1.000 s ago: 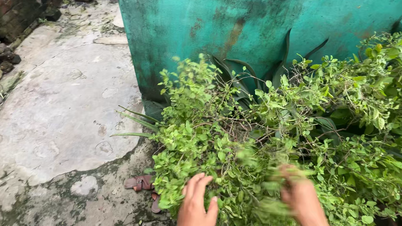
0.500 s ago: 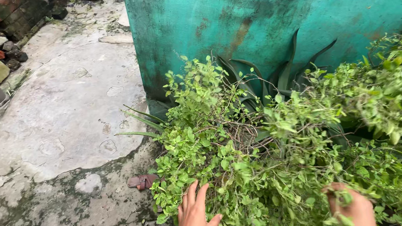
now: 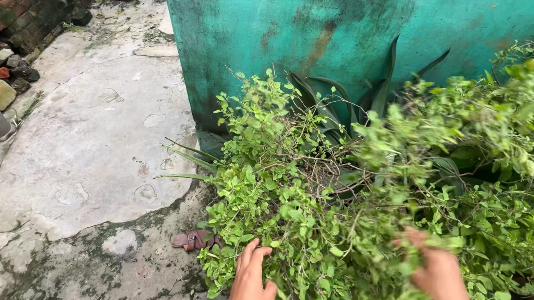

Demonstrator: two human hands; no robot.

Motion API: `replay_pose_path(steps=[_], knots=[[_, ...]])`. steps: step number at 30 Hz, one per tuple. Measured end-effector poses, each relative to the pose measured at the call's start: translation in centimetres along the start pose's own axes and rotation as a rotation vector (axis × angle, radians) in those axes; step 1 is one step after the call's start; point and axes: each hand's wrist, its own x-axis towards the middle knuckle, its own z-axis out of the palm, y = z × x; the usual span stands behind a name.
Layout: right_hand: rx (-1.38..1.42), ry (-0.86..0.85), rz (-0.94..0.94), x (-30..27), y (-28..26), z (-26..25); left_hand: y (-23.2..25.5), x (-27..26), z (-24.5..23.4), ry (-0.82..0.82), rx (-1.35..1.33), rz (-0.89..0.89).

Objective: The person picks leaves from a green leafy plant by hand, selecting them one at a time and pulling them off the stems.

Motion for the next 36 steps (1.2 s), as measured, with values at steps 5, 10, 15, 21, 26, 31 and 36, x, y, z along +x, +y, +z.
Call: replay_pose_path(steps=[5,10,15,21,26,31,36], knots=[[-0.273,-0.057,-0.336,-3.1,-7.2,-0.7,0.3,0.0,-0.4,0.025,-0.041,0.009],[-0.024,0.021,-0.463,-5.4,-16.5,-3.2,0.6,-0.5,-0.7,0.024,-0.145,-0.048],[0.12,-0.361,-0.663,-6.7,-23.4,0.8,-0.1,-0.5,0.1,0.126,-0.13,0.136],[-0.564,-0.704,-0.67,-4.3,-22.2,8.3,0.1,-1.0,0.4,0.166,-0.09,0.247],[-0.713,-0.596,-0.603,-2.6,-16.6,8.8,-0.2,-1.6,-0.1,0.129,-0.081,0.232],[-0.575,-0.512,-0.559,-2.7,-13.6,9.4,-0.5,-1.3,-0.1,0.098,-0.018,0.254],[-0.445,-0.343,-0.362,-3.6,-14.4,12.5,-0.6,-1.1,0.4,0.08,-0.007,0.24]])
